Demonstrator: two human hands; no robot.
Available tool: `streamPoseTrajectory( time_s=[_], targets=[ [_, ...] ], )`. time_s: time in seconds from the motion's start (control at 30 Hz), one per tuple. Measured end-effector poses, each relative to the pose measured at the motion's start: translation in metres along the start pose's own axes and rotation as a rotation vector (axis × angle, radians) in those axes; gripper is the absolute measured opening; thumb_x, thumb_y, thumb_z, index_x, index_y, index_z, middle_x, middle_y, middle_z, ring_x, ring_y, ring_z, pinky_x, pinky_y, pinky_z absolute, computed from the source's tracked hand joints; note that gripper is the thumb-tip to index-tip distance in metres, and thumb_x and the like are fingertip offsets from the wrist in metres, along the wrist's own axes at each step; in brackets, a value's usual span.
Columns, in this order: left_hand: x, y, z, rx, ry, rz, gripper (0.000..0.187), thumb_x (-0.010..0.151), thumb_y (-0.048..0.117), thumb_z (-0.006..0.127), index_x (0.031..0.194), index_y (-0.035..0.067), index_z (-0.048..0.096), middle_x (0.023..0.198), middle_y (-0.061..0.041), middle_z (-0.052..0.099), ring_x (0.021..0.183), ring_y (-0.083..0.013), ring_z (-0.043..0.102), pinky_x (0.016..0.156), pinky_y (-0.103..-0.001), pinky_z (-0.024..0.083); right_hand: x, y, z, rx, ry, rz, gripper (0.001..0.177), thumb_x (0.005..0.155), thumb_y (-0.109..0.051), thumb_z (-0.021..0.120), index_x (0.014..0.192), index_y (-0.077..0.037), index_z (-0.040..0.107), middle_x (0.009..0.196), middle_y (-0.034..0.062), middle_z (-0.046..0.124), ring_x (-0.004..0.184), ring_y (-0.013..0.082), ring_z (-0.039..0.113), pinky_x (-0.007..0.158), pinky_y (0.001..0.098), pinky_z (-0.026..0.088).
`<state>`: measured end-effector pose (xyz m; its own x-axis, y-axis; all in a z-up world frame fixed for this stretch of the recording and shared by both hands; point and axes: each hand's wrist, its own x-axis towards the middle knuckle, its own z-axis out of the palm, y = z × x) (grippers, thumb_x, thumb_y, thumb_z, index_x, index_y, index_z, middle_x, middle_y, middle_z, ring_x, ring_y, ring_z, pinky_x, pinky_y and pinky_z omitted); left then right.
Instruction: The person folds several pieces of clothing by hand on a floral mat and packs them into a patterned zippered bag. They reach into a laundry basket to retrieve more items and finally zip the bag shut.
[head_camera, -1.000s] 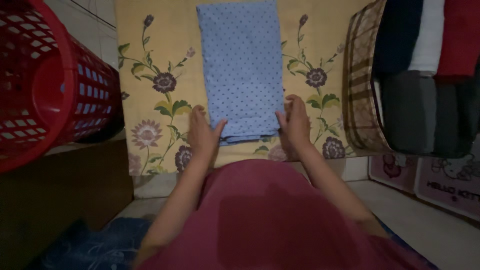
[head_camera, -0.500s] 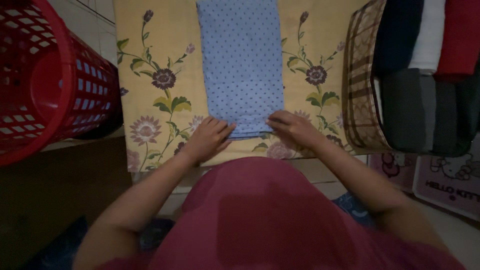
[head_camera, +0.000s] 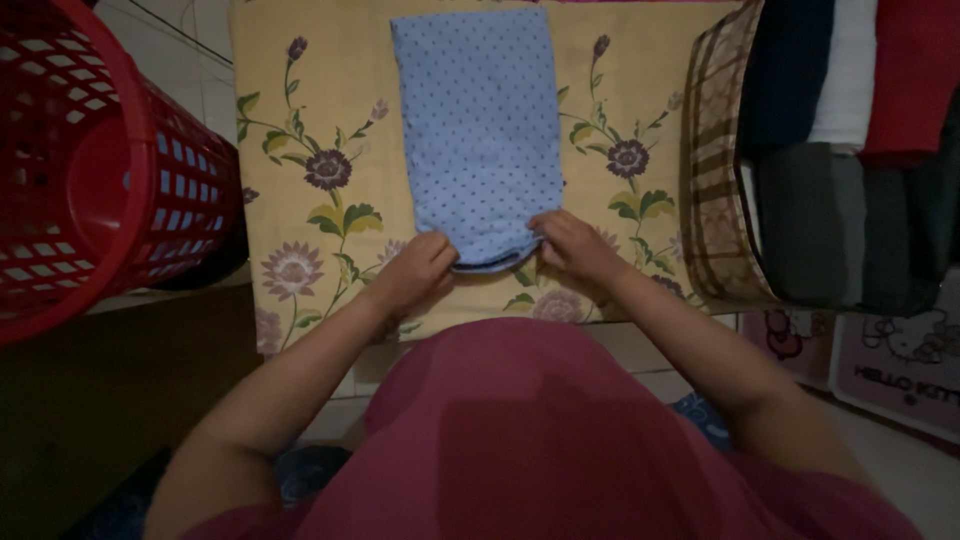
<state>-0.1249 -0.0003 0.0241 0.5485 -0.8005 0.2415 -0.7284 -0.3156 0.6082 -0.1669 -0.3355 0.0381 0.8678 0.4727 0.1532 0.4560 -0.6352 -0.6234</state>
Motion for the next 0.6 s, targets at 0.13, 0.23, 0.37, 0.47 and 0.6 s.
streamPoseTrajectory(
  time_s=[0.13,0.23,0.37,0.47,0.6],
  targets=[
    [0.011,-0.007,-0.001,-0.055,0.073,-0.109,0.029,0.084,0.005,0.065,0.109,-0.004,0.055,0.101,-0.023,0.057,0.097,-0.0410,0.059,0.084,-0.049,0.049,0.009,0.025,0.021,0.017,-0.031,0.305,0.020,0.092,-0.005,0.061,0.112,-0.005,0.064,0.110,0.0142,0.068,0.105,0.0301,0.068,0.096,0.0402,0.056],
    [0.020,-0.014,0.003,-0.161,0.132,-0.268,0.031,0.089,0.004,0.059,0.118,-0.004,0.055,0.106,-0.025,0.060,0.098,-0.0447,0.061,0.084,-0.050,0.050,0.009,0.027,0.022,-0.041,-0.107,0.311,0.029,0.084,-0.011,0.069,0.111,-0.004,0.061,0.105,0.0177,0.067,0.101,0.0357,0.066,0.090,0.0445,0.054],
    [0.032,-0.016,0.006,-0.240,0.216,-0.468,0.022,0.094,0.005,0.053,0.114,-0.002,0.057,0.109,-0.028,0.063,0.100,-0.0477,0.062,0.087,-0.051,0.050,0.012,0.029,0.026,-0.067,-0.003,0.152,0.038,0.092,-0.012,0.063,0.129,-0.005,0.058,0.116,0.0193,0.069,0.105,0.0378,0.067,0.094,0.0473,0.052],
    [0.037,-0.021,0.012,-0.242,0.229,-0.546,0.021,0.094,0.008,0.054,0.111,-0.002,0.060,0.105,-0.029,0.064,0.099,-0.0491,0.061,0.085,-0.053,0.050,0.020,0.028,0.022,-0.078,-0.079,0.280,0.030,0.106,-0.024,0.058,0.132,-0.009,0.060,0.111,0.0180,0.069,0.105,0.0386,0.066,0.092,0.0473,0.052],
    [0.043,-0.040,0.029,-0.223,0.215,-0.670,0.023,0.092,0.009,0.055,0.113,0.001,0.063,0.099,-0.029,0.065,0.098,-0.0473,0.063,0.085,-0.052,0.052,0.036,0.006,0.004,-0.105,-0.157,0.239,0.063,0.079,-0.050,0.074,0.119,-0.003,0.060,0.100,0.0222,0.069,0.092,0.0391,0.066,0.080,0.0481,0.052]
  ],
)
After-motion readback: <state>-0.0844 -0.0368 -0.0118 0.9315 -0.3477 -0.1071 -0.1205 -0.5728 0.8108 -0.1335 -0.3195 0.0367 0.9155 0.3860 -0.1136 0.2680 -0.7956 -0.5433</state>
